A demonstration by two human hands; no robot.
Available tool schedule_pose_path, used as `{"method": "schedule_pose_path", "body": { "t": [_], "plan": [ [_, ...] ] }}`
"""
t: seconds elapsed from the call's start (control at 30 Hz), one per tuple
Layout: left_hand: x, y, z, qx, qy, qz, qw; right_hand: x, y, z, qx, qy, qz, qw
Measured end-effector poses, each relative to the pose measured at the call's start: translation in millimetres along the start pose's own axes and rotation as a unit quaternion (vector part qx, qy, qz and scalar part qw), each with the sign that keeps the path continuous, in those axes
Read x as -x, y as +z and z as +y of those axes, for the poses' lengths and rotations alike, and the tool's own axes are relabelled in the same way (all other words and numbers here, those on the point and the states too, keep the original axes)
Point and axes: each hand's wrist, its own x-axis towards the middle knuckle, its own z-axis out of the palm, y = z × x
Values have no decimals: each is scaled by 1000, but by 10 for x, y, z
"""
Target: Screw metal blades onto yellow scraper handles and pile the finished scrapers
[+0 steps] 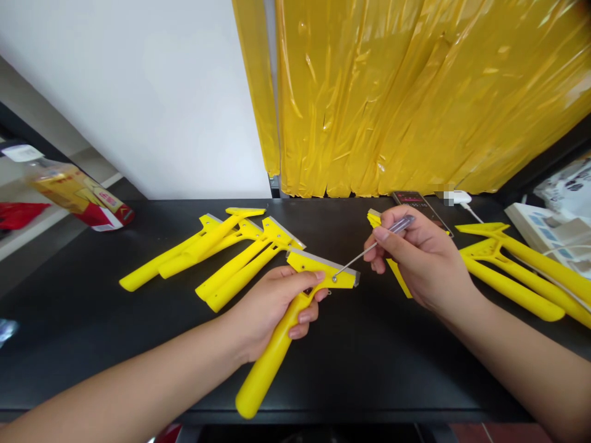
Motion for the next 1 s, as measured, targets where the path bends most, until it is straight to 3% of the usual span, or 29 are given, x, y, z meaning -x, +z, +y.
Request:
{"method": "schedule_pose_path", "body": {
  "t": [0.53, 0.77, 1.0],
  "plan": [
    [-22, -12, -20, -5, -12, 18, 1000, 124, 56, -147, 99, -60, 2, 993],
    [-20, -10, -20, -17, -14, 7, 1000, 248, 21, -232, 268, -172, -28, 948],
    [-25, -12, -20, -14, -21, 6, 1000, 309, 21, -279, 309, -228, -106, 917]
  ]
}}
